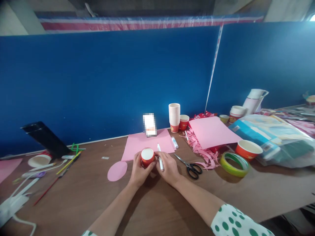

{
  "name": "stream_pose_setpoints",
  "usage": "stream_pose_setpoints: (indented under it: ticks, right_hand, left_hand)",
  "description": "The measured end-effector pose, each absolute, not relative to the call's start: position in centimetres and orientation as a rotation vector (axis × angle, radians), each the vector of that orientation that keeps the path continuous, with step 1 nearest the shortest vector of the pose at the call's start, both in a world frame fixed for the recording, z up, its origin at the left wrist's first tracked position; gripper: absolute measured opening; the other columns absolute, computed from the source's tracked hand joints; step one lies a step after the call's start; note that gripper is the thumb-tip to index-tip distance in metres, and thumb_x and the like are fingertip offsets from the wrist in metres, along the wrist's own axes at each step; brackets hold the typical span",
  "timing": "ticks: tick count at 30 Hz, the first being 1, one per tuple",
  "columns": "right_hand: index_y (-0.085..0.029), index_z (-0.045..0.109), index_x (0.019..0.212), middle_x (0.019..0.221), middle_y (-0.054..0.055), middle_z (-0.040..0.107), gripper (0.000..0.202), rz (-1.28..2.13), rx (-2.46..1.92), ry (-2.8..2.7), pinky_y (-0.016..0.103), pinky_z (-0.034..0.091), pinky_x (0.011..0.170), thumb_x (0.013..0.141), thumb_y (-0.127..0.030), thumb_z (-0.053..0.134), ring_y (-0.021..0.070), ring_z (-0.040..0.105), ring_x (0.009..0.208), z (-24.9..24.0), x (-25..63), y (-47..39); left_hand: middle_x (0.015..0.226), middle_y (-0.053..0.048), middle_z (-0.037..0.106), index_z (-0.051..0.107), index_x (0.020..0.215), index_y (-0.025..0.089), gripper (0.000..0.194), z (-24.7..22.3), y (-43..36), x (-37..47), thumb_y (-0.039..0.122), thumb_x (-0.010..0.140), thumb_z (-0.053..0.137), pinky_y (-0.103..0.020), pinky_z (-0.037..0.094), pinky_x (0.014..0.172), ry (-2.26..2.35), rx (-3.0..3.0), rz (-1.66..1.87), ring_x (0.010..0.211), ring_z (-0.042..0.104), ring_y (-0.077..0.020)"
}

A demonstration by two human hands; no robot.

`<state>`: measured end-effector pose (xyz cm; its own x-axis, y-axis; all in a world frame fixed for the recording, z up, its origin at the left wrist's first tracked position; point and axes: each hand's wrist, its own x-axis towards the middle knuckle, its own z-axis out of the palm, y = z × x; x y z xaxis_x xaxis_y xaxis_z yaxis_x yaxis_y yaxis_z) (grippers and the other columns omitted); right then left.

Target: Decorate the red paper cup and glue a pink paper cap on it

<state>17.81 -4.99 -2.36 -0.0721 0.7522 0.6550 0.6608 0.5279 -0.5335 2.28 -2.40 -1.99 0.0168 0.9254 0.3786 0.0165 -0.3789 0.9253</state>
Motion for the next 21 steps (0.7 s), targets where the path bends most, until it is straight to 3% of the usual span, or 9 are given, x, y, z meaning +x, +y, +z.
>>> stream_pose_setpoints:
  ticks: [4,9,17,21]
  right_hand:
    - [-0.02,0.053,0.115,0.106,0.008,0.064,0.034,0.1,-1.158,-1.799,0.036,0.05,0.086,0.082,-0.011,0.048,0.0215,0.061,0.099,-2.4,17.8,-5.1]
    - [-0.019,0.05,0.116,0.105,0.009,0.064,0.029,0.078,-1.197,-1.746,0.037,0.051,0.085,0.088,-0.015,0.045,0.0216,0.062,0.096,-2.6,17.8,-4.8]
    - [-0.019,0.048,0.118,0.105,0.009,0.064,0.031,0.081,-1.218,-1.754,0.036,0.051,0.085,0.087,-0.018,0.048,0.0217,0.063,0.095,-2.4,17.9,-4.9]
    - [-0.019,0.047,0.12,0.107,0.009,0.063,0.035,0.13,-1.185,-1.813,0.036,0.05,0.086,0.085,-0.021,0.054,0.0219,0.062,0.098,-2.1,17.9,-5.2]
  left_hand:
    - [0.118,-0.007,0.051,0.055,0.118,0.025,0.06,-2.3,-2.4,2.4,0.026,0.061,0.077,-0.041,0.029,0.104,1.0,1.598,1.465,0.118,0.045,-0.0283]
    - [0.112,-0.007,0.06,0.049,0.118,0.023,0.056,-2.1,-2.5,2.4,0.03,0.068,0.073,-0.036,0.042,0.092,1.062,1.615,1.374,0.103,0.057,-0.0231]
    - [0.089,-0.002,0.067,0.059,0.1,0.018,0.033,-1.8,-1.7,1.9,0.033,0.072,0.07,-0.026,0.049,0.074,0.75,0.836,1.431,0.081,0.063,-0.0156]
    - [0.094,-0.004,0.069,0.062,0.097,0.017,0.028,-1.7,-1.3,1.4,0.038,0.078,0.062,-0.031,0.051,0.075,0.696,0.68,1.325,0.084,0.065,-0.0179]
